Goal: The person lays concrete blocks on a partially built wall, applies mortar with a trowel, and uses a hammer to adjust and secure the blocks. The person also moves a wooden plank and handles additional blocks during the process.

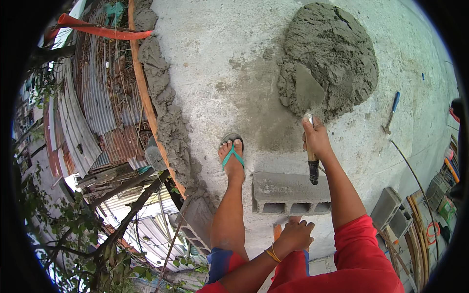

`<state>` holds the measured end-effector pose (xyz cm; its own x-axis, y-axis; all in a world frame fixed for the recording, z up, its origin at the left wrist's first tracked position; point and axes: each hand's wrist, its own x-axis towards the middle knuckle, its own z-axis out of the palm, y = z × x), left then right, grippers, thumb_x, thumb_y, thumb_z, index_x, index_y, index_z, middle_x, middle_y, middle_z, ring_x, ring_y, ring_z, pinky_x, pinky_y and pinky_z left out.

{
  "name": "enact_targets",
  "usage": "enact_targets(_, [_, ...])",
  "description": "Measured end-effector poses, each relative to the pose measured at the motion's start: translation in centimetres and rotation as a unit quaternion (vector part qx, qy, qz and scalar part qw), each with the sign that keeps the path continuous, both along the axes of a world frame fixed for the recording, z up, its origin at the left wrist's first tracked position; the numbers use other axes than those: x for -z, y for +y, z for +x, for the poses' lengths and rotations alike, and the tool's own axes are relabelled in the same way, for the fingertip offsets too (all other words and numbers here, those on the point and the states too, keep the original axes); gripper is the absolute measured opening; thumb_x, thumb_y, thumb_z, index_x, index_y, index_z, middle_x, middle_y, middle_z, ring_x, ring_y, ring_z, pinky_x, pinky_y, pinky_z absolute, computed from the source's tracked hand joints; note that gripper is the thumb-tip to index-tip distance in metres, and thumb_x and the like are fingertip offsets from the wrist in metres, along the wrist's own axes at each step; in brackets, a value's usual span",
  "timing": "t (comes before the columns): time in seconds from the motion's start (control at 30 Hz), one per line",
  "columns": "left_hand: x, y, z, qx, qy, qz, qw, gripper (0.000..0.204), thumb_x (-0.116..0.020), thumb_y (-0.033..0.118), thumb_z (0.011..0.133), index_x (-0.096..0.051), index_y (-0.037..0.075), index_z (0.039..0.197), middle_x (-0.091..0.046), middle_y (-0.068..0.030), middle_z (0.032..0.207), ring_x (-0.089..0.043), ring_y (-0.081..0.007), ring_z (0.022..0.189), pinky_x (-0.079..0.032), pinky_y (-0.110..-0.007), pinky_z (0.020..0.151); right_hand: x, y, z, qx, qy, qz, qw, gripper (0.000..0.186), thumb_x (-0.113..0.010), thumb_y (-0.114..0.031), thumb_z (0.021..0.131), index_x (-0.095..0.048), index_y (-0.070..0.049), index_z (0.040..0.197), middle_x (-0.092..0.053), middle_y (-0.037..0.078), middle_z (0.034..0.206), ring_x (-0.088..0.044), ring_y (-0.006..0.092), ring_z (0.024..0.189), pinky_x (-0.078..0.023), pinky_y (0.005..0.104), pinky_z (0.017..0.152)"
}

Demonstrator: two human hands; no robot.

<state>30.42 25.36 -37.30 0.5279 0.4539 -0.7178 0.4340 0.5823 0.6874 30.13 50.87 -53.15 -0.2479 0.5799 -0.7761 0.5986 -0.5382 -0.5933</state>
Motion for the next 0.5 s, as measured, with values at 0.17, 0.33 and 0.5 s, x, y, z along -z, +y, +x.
enact_targets(0.17, [0.5,-1.8,0.1,-0.064,0.074,0.056,0.994,0.043,-0.075,0.030,0.086,-0.064,0.006,0.120,-0.068,-0.0176,0.116,-0.069,-0.0408,0.105,-0.053,-0.056,0.086,3.3,-1.7,-1.0,0.061,-0.038,-0.053,0.996,0.039,-0.061,-0.049,0.104,-0.056,-0.010,0.103,-0.051,0.001,0.064,-0.051,0.0130,0.048,-0.045,0.0312,0.043])
enact_targets(0.33, [-0.4,-0.4,-0.3,0.044,-0.022,-0.009,0.999,0.043,-0.060,0.026,0.094,-0.059,0.005,0.131,-0.064,-0.0211,0.127,-0.067,-0.0391,0.115,-0.049,-0.057,0.094,1.5,-8.9,6.0,0.318,0.025,-0.063,0.946,0.038,-0.061,-0.051,0.104,-0.053,-0.014,0.102,-0.053,0.002,0.065,-0.051,0.0150,0.047,-0.043,0.0336,0.042])
enact_targets(0.5, [-1.9,0.3,-2.5,0.057,-0.001,-0.063,0.996,0.047,-0.069,0.030,0.093,-0.059,0.000,0.128,-0.058,-0.0247,0.137,-0.072,-0.0380,0.103,-0.056,-0.056,0.084,3.9,-7.7,0.0,0.351,-0.066,-0.161,0.920,0.041,-0.069,-0.051,0.099,-0.051,-0.014,0.104,-0.051,0.001,0.065,-0.049,0.0153,0.046,-0.042,0.0351,0.042])
